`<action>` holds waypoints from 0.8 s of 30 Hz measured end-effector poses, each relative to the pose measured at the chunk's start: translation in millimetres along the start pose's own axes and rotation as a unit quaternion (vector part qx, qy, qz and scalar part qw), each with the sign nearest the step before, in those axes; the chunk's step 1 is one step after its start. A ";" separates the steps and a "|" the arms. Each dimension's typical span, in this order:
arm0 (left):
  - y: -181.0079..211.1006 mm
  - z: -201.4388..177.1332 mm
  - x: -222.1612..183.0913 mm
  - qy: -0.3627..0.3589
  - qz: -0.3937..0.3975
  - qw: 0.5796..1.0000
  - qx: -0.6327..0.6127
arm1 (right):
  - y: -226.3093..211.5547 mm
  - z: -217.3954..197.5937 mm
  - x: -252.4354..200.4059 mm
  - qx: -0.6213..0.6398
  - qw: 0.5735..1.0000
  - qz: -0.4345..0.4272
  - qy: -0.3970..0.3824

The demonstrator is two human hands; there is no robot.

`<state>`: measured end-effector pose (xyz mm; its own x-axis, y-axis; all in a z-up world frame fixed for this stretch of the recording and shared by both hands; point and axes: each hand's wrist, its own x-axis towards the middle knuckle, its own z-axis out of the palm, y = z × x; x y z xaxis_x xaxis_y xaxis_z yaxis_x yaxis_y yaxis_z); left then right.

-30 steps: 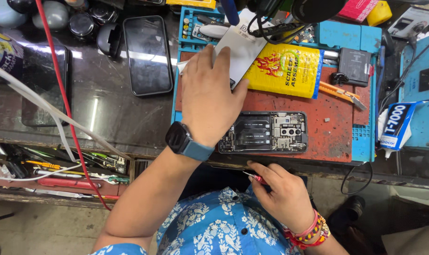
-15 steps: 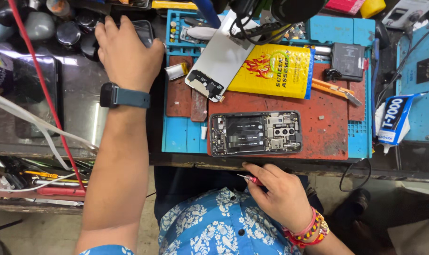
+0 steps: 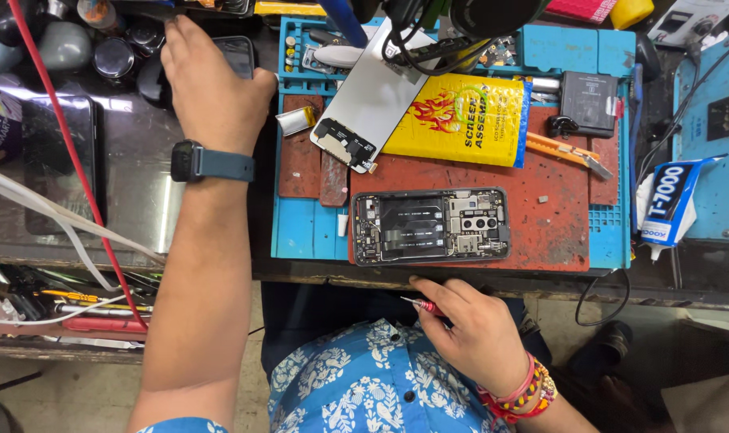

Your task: The person unscrews several small components from the internal chassis of a mobile phone using a small screwdriver, while another person assists by holding parts or tools near the workspace.

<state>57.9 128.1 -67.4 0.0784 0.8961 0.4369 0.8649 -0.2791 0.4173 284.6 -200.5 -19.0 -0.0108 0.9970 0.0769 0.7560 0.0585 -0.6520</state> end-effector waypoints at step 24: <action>-1.0 -8.9 -6.9 0.000 -0.032 0.999 -0.041 | 1.0 -0.1 1.1 -0.001 1.000 -0.003 -0.002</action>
<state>52.0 119.1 -63.8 0.0242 0.9135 0.4062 0.8243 -0.2481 0.5089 285.4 -199.3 -19.5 -0.0187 0.9968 0.0774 0.7573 0.0647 -0.6499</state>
